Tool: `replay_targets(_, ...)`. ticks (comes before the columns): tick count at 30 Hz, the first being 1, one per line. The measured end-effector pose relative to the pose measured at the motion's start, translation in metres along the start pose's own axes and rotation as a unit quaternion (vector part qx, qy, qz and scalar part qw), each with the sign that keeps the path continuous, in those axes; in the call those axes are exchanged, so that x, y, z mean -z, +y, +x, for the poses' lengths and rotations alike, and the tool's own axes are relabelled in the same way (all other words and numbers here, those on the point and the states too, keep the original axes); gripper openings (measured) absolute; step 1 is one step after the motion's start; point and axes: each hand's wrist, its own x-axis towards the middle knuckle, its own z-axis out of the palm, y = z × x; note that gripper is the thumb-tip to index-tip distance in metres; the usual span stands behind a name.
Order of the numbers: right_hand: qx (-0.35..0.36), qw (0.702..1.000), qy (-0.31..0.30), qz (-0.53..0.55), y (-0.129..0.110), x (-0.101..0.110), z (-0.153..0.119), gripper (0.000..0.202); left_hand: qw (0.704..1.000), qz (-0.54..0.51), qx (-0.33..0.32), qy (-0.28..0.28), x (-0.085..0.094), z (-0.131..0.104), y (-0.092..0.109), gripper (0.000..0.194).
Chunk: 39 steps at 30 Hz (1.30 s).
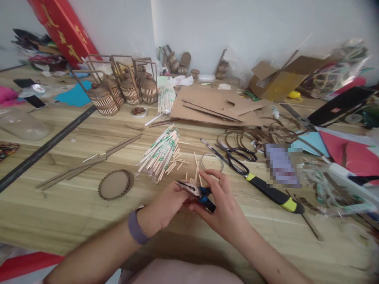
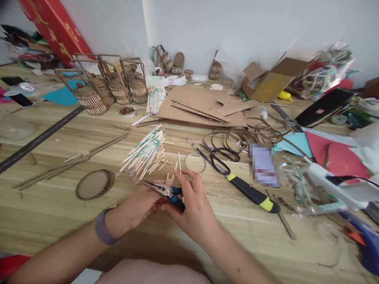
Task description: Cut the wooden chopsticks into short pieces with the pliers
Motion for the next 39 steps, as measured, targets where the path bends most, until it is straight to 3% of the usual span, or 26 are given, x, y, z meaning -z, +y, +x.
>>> replay_targets(7, 0.015, 0.998, 0.035, -0.05, 0.002, -0.007, -0.003, 0.064, 1.0, 0.011, -0.016, -0.02, -0.004, -0.002, -0.005, 0.019)
replay_targets(17, 0.022, 0.997, 0.008, -0.077, 0.006, -0.004, -0.004, 0.071, 0.995, 0.077, -0.066, -0.015, -0.009, -0.006, -0.001, 0.018)
replay_targets(20, -0.001, 0.999, -0.024, -0.045, 0.001, 0.004, -0.004, 0.066, 0.996, 0.065, -0.067, -0.01, -0.007, -0.006, -0.002, 0.016)
replay_targets(23, -0.07, 0.992, -0.096, 0.043, -0.008, 0.023, -0.003, 0.051, 0.998, 0.06, -0.02, -0.027, -0.003, -0.007, 0.001, 0.017)
replay_targets(26, -0.193, 0.946, -0.216, 0.144, -0.014, 0.048, -0.005, 0.025, 0.996, 0.082, -0.002, -0.039, 0.0, -0.009, 0.008, 0.032)
replay_targets(29, -0.319, 0.867, -0.285, 0.257, -0.012, 0.069, -0.012, 0.033, 0.994, 0.098, 0.011, -0.035, 0.0, -0.011, 0.012, 0.038)
replay_targets(32, -0.41, 0.806, -0.309, 0.295, -0.006, 0.079, -0.016, 0.037, 0.992, 0.114, 0.026, -0.043, -0.001, -0.013, 0.012, 0.038)
replay_targets(35, -0.443, 0.787, -0.32, 0.287, -0.003, 0.082, -0.015, 0.035, 0.99, 0.124, 0.031, -0.064, -0.001, -0.014, 0.01, 0.04)
replay_targets(39, -0.44, 0.787, -0.327, 0.282, -0.006, 0.08, -0.006, 0.03, 0.986, 0.12, 0.042, -0.104, -0.001, -0.014, 0.007, 0.044)
